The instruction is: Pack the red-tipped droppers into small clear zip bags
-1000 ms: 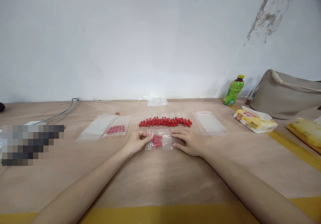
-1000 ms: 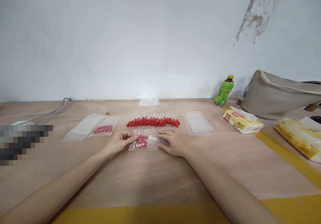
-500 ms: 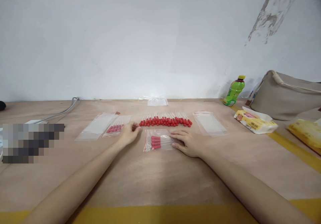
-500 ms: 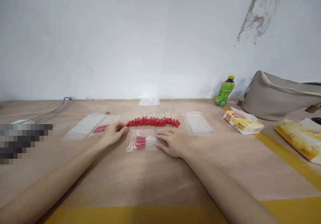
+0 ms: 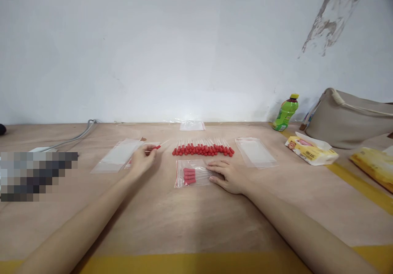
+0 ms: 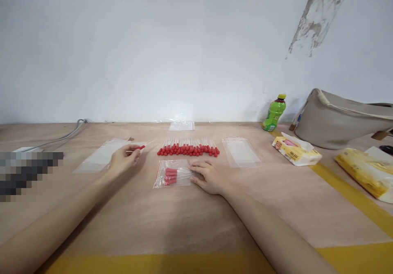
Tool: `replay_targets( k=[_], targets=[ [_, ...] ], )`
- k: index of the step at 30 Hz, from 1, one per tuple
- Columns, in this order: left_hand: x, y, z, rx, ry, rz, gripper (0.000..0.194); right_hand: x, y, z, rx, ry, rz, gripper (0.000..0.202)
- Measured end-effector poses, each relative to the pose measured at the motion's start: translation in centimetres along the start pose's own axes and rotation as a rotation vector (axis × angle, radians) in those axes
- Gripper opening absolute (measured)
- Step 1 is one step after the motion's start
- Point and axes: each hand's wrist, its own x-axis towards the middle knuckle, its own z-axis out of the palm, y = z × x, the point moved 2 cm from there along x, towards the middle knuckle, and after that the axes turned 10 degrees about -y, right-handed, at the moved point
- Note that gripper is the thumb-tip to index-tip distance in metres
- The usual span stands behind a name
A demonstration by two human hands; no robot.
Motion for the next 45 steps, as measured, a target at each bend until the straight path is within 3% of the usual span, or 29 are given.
replay_targets(
  k=[4,8,14,27,32,38,45],
  targets=[
    [-2.7,-0.6,-2.6,-0.242,-0.085,-0.049,0.032,0.0,0.1,0.1,0.007,0.005,-0.012,0.04],
    [-4.8,-1.2,-4.5,-0.22,-0.154,-0.092,0.039,0.0,0.0,0.0,0.009,0.002,0.0,0.04],
    [-6.3,-2.4,-5.0,-0.184,-0.229,-0.1,0.041,-0.1,-0.1,-0.1,-0.001,-0.006,0.01,0.04],
    [-5.5,-1.4,-2.4,-0.252,-0.335,-0.015,0.041,0.0,0.1,0.1,-0.008,-0.008,-0.001,0.04],
    [-4.2,-0.4,0.0,-0.271,-0.407,0.022,0.043,-0.1,0.2,0.1,0.0,-0.005,0.001,0.04],
    [-3.3,1.2,3.4,-0.284,-0.578,0.098,0.039,0.0,0.3,0.2,-0.009,-0.007,-0.01,0.04],
    [-2.4,1.4,5.1,-0.265,-0.533,0.234,0.034,-0.1,0.3,0.2,0.027,0.018,-0.01,0.042]
  ],
)
